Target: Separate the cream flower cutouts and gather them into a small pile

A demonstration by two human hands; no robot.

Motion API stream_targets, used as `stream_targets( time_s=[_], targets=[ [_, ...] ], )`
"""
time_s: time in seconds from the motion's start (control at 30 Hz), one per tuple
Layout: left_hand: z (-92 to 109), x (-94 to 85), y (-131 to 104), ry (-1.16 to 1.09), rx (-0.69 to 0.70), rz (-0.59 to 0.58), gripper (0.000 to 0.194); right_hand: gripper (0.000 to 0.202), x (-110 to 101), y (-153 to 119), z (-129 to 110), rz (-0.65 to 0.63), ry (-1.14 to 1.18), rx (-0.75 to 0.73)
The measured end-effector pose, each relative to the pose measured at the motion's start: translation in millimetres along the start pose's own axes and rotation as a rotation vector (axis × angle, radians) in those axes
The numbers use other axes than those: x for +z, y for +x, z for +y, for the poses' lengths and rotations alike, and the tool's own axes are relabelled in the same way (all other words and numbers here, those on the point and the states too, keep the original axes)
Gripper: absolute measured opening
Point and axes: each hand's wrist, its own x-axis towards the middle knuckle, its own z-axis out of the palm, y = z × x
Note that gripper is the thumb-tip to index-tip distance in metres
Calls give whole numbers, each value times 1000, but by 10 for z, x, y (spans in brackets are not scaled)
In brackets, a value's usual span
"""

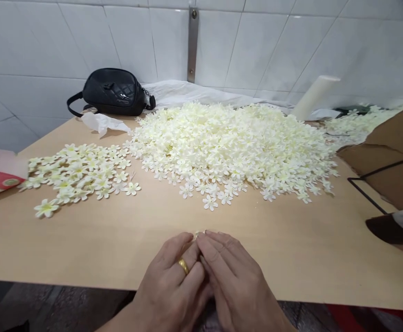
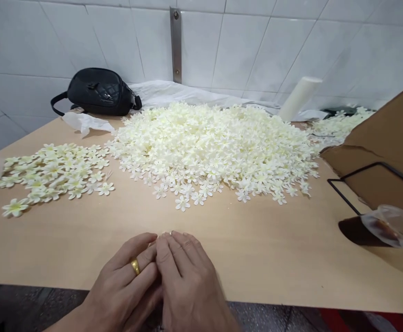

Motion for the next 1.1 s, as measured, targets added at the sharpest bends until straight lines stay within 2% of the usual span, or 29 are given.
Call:
stream_targets(
  time_s=[0.1,0.23,0.3,0.37,0.43,0.53,0.63,0.73,0.8,0.9,1.0,1.1],
  targets=[
    [-66,95,-34,4,-11,-3,17,38,18,2,90,16,-52,-15],
    [-160,193,-87,37,-55,149,16,31,84,5,181,49,-48,-38],
    [-190,172,-86,57,-54,61,15,29,142,4,188,86,-15,-21],
    [-205,125,-71,63,-33,-46,13,28,202,-1,171,161,32,67],
    [-206,88,-58,67,-34,-59,11,26,232,-8,146,204,70,189],
    [-198,80,-49,81,-46,-54,11,27,183,-3,122,122,107,319],
    [-191,91,-43,86,38,-30,13,26,82,24,101,12,125,376],
    [-174,92,-53,62,67,78,14,18,41,43,59,-27,96,423],
    [-158,81,-72,4,-1,97,15,15,51,44,32,-54,76,442],
    [-134,44,-85,-108,-158,42,17,15,66,38,15,-62,62,468],
    [-111,-5,-53,-146,-301,83,17,15,41,34,23,-11,86,462],
    [-105,-28,-10,-132,-412,52,15,18,20,40,60,48,135,465]
  ],
)
